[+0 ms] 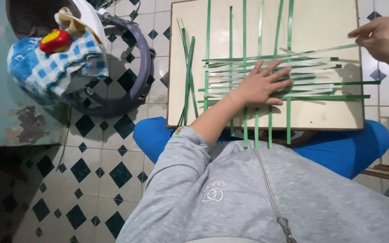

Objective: Weaving green and white plastic strips together on a flat surface to create a mat or bag component.

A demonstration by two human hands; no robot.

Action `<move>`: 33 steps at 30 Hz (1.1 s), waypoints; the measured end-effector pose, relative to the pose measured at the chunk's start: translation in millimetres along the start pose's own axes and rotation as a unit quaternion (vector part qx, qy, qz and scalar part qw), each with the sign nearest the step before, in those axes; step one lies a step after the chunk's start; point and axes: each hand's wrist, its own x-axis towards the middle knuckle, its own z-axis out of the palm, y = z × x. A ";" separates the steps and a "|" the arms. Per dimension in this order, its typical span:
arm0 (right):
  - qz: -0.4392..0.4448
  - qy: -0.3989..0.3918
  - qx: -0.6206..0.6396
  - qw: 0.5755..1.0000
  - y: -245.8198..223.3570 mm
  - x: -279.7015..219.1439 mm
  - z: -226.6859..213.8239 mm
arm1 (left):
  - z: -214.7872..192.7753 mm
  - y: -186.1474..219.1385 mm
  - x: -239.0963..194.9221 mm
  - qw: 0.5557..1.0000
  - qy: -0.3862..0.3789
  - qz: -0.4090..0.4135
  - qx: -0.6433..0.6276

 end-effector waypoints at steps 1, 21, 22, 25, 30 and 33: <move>0.021 -0.023 -0.032 0.999 -3.6 0.9 -2.3 | 12.6 -1.9 7.6 0.999 0.018 0.030 0.038; -0.077 0.044 -0.238 0.967 31.5 20.7 17.7 | -3.5 3.4 2.3 0.999 -0.019 0.023 0.023; -0.052 0.013 -0.276 0.960 19.8 15.7 12.5 | -3.5 3.8 2.9 0.999 -0.023 0.024 0.031; -0.042 -0.001 -0.198 0.979 27.0 19.7 26.9 | -1.7 2.8 3.3 0.999 -0.014 0.026 0.034; -0.017 -0.019 -0.099 0.995 29.2 27.3 24.3 | -7.4 4.7 1.6 0.999 -0.030 0.025 0.034; -0.020 -0.025 0.032 0.999 45.3 31.7 12.7 | -5.8 4.1 1.8 0.999 -0.030 0.023 0.039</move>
